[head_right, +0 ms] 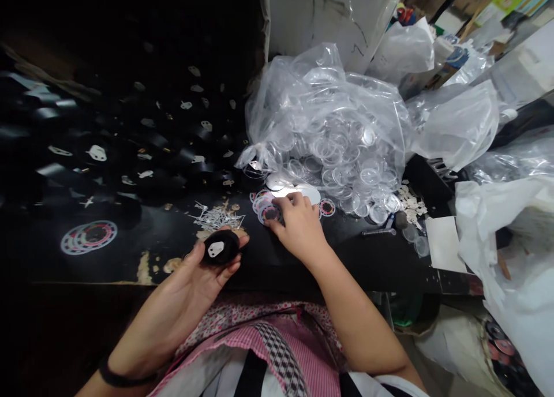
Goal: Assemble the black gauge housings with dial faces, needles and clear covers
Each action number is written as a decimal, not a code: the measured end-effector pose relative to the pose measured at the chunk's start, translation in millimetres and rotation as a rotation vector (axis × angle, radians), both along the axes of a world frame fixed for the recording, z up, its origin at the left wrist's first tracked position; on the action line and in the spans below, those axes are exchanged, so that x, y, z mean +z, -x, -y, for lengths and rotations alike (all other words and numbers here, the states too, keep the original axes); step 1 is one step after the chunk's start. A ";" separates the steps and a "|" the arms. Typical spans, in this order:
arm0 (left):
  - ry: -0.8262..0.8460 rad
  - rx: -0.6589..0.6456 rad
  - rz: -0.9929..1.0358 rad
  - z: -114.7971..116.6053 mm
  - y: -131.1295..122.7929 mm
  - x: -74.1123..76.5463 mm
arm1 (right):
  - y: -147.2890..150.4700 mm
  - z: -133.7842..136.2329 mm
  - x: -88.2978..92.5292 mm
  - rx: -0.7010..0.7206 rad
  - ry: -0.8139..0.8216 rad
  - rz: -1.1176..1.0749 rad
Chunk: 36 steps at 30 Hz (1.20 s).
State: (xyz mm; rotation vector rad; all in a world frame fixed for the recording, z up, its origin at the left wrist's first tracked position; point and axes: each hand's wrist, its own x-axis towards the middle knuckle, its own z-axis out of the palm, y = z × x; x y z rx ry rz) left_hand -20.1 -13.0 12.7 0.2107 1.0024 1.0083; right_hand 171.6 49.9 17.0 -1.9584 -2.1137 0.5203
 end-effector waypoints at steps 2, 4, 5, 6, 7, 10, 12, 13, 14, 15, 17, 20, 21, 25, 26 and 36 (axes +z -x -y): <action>0.002 0.010 0.001 -0.8 -1.0 1.0 | 0.4 0.3 -0.3 0.017 -0.016 0.018; 0.012 0.017 0.000 -1.5 -2.2 2.5 | -0.7 -1.0 -2.2 -0.024 -0.029 -0.069; 0.020 0.020 -0.001 -1.8 -2.8 3.3 | -2.3 -2.3 -3.6 -0.060 -0.030 -0.150; 0.028 0.024 -0.003 -2.0 -3.1 4.1 | -4.7 -3.7 -5.2 -0.097 -0.025 -0.245; 0.035 0.028 -0.002 -2.1 -3.2 4.7 | -7.7 -5.3 -6.7 -0.131 -0.016 -0.343; 0.046 0.040 0.029 -1.7 -2.3 5.7 | -18.6 -8.8 -8.6 -0.195 0.020 -0.565; 0.038 0.037 0.065 -1.7 -1.7 6.3 | -23.9 -8.6 -6.2 -0.203 -0.013 -0.630; 0.030 0.032 0.080 -2.0 -1.9 6.8 | -25.0 -7.2 -3.6 -0.205 -0.065 -0.644; 0.019 0.031 0.093 -2.6 -2.5 7.5 | -24.8 -5.1 -0.4 -0.204 -0.129 -0.648; 0.005 0.036 0.104 -3.7 -3.6 8.5 | -23.1 -2.2 3.5 -0.198 -0.183 -0.648; -0.031 0.057 0.126 -6.8 -7.2 11.0 | -16.3 5.1 12.0 -0.151 -0.182 -0.666; -0.063 0.085 0.123 -12.3 -13.2 13.5 | -2.7 16.0 23.2 -0.076 -0.044 -0.731; -0.054 0.088 0.097 -13.6 -14.8 13.6 | 1.5 18.7 26.0 -0.077 -0.036 -0.746; -0.023 0.073 0.015 -12.0 -18.7 11.0 | 16.9 23.2 32.7 -0.056 -0.059 -0.733; -0.041 0.064 0.013 -10.2 -19.4 10.2 | 20.7 23.2 33.4 -0.023 -0.044 -0.709; -0.164 -0.102 -0.146 -5.2 -11.8 1.3 | 28.3 20.6 38.5 0.059 0.128 -0.637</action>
